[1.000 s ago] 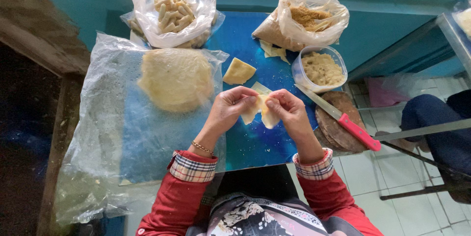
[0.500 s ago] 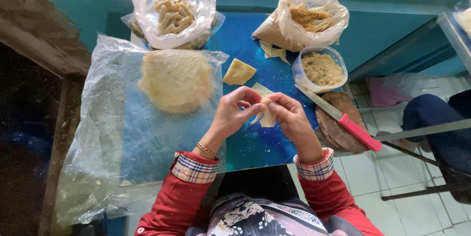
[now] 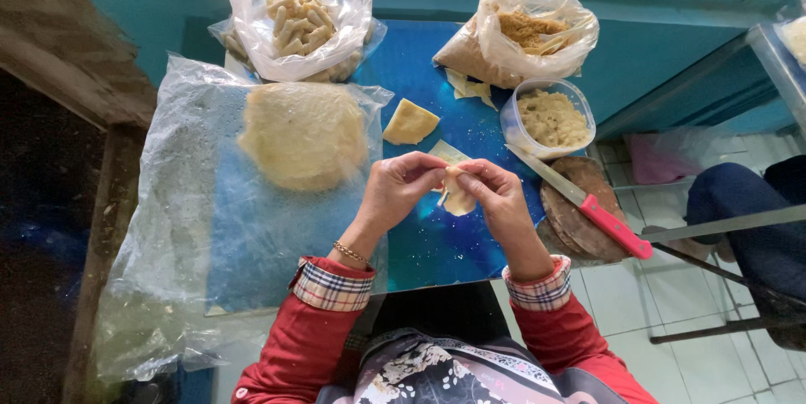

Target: The person sits at a small blue table and folds thin square pastry wrappers around a pinch of filling taken from a plastic container, pressing each wrapper closed by hand. The folded pieces are placed into a plastic bag of finished pastries, and the person repeats the wrapping cycle.

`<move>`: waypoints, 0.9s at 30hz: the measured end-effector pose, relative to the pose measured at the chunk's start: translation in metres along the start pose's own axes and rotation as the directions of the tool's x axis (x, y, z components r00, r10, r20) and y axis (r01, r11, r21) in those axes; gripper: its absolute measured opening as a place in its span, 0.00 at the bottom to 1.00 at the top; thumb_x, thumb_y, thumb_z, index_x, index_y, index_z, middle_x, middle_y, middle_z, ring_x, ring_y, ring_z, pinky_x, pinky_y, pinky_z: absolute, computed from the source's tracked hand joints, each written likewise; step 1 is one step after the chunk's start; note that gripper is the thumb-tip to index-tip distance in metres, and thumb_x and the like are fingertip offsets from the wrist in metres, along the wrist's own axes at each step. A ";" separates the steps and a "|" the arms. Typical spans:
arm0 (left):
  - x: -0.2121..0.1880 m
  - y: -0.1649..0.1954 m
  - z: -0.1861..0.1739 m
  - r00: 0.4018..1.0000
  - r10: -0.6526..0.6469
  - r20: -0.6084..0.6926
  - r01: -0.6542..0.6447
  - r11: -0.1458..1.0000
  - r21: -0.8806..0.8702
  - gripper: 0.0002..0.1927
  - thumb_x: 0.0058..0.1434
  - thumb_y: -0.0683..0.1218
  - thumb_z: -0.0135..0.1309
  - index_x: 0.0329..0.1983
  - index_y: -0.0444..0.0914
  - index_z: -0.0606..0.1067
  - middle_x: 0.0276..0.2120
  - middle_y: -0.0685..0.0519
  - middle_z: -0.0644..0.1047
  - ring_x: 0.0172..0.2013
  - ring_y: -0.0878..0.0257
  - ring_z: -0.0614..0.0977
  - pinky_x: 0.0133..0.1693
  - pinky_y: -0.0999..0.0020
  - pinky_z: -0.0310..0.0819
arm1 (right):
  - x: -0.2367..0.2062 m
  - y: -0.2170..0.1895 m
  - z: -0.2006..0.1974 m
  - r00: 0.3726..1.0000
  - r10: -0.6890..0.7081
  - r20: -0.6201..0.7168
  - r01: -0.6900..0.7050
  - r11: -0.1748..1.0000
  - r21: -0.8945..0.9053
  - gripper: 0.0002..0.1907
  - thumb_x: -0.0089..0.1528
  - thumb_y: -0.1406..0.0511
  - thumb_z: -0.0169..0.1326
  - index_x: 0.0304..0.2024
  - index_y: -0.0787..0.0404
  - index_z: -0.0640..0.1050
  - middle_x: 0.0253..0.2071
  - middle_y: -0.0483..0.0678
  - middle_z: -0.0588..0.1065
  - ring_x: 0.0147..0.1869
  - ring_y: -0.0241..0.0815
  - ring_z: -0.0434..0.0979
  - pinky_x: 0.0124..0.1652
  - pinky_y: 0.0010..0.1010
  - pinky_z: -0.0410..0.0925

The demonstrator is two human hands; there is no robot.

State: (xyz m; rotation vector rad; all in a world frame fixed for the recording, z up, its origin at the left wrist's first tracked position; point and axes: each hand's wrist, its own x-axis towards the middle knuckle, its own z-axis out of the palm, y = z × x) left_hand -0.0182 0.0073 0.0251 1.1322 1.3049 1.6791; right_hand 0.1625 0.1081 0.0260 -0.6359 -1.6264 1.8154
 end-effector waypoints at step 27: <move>0.006 -0.014 -0.012 0.982 -0.034 -0.183 -0.045 0.911 -0.411 0.07 0.70 0.43 0.56 0.45 0.34 0.78 0.37 0.54 0.81 0.38 0.69 0.81 0.41 0.74 0.77 | 0.001 0.009 -0.016 0.992 -0.008 -0.125 0.046 0.953 0.299 0.08 0.69 0.69 0.55 0.50 0.66 0.79 0.45 0.47 0.79 0.48 0.35 0.80 0.47 0.28 0.73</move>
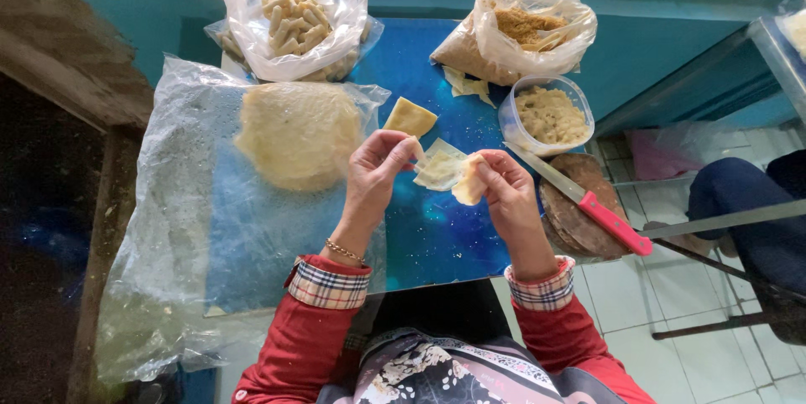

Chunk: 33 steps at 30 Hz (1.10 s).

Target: The person sits at a small blue table and folds thin square pastry wrappers around a pinch of filling taken from a plastic container, pressing each wrapper closed by hand. The folded pieces are placed into a plastic bag of finished pastries, and the person repeats the wrapping cycle.

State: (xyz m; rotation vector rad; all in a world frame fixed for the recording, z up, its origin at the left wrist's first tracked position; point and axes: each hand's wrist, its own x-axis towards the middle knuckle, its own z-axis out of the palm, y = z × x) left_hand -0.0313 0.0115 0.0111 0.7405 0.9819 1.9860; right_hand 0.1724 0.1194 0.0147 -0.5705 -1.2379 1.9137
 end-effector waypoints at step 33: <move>-0.011 -0.023 0.003 0.902 -0.419 0.101 0.358 0.858 0.368 0.13 0.66 0.50 0.58 0.36 0.34 0.81 0.26 0.62 0.77 0.27 0.75 0.73 0.28 0.77 0.66 | -0.011 -0.016 -0.012 0.941 0.285 0.185 -0.251 0.950 -0.187 0.20 0.63 0.69 0.58 0.58 0.63 0.73 0.44 0.50 0.79 0.46 0.38 0.81 0.45 0.30 0.75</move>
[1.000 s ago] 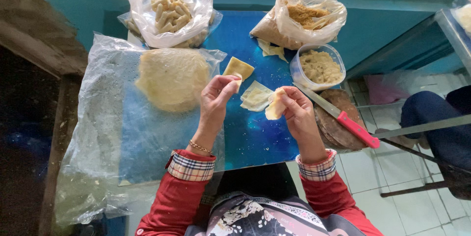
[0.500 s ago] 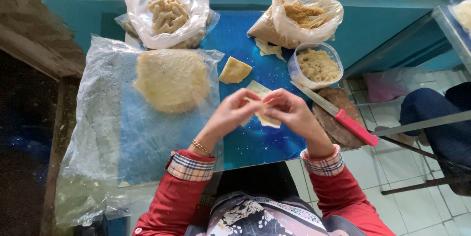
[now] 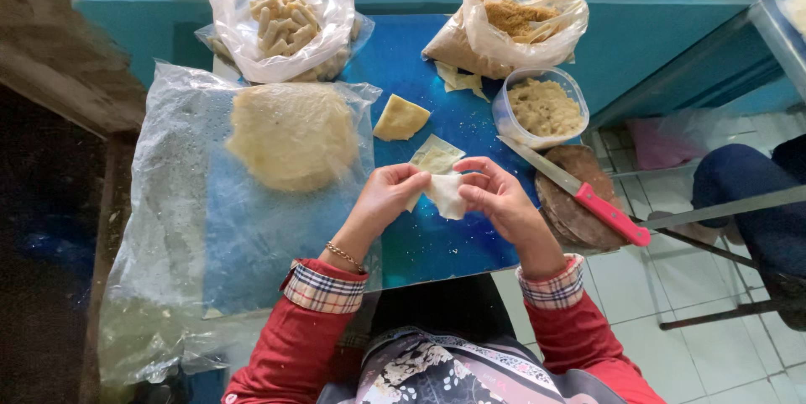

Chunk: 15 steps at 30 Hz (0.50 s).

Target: The person sits at a small blue table and folds thin square pastry wrappers around a pinch of filling taken from a plastic container, pressing each wrapper closed by hand. The folded pieces are placed into a plastic bag of finished pastries, and the person repeats the wrapping cycle.

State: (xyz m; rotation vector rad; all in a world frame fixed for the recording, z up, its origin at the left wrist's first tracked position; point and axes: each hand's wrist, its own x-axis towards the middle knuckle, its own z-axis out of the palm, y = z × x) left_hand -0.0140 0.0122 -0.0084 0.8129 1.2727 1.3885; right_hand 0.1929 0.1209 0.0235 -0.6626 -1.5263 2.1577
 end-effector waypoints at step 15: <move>-0.020 0.023 0.022 0.967 0.226 0.119 -0.255 0.846 0.469 0.17 0.58 0.53 0.65 0.43 0.37 0.80 0.20 0.55 0.74 0.22 0.74 0.72 0.24 0.72 0.68 | -0.015 -0.018 0.051 0.932 -0.331 -0.146 0.188 0.789 -0.585 0.20 0.67 0.71 0.50 0.62 0.61 0.71 0.47 0.47 0.82 0.47 0.32 0.82 0.46 0.23 0.75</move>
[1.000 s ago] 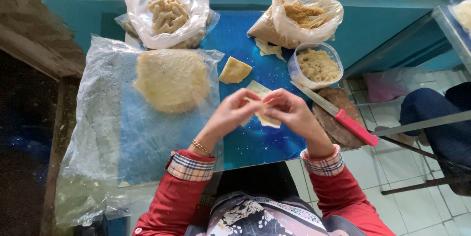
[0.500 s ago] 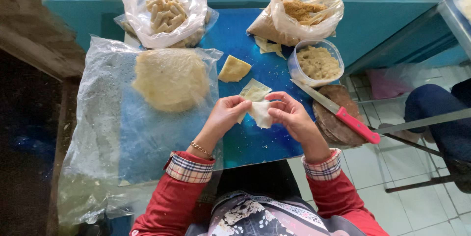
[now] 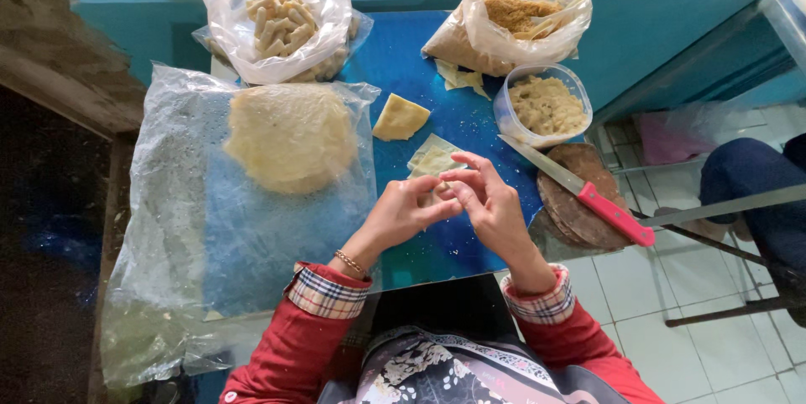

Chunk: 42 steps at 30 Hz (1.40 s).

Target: The person sits at a small blue table and folds thin square pastry wrappers around a pinch of filling taken from a plastic container, pressing each wrapper closed by hand. The folded pieces are placed into a plastic bag of finished pastries, and the person repeats the wrapping cycle.

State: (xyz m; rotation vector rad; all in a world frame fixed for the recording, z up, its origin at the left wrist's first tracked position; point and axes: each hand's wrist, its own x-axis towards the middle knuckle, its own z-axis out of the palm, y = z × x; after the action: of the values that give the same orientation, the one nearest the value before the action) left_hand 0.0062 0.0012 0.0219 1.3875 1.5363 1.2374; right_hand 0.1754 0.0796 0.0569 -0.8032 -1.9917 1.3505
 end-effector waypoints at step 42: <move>-0.001 -0.011 0.005 0.953 0.014 -0.303 0.116 0.906 0.407 0.14 0.62 0.52 0.59 0.43 0.39 0.72 0.29 0.45 0.82 0.30 0.47 0.84 0.31 0.53 0.76 | 0.007 0.034 0.006 0.953 -0.266 -0.148 0.120 0.773 -0.623 0.06 0.62 0.63 0.62 0.41 0.56 0.80 0.40 0.49 0.75 0.28 0.41 0.76 0.30 0.34 0.70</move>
State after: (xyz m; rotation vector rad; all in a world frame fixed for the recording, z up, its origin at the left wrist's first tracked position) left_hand 0.0080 0.0015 0.0095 1.4550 2.1390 1.1660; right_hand 0.1718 0.0916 0.0243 -0.9430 -2.2623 0.4454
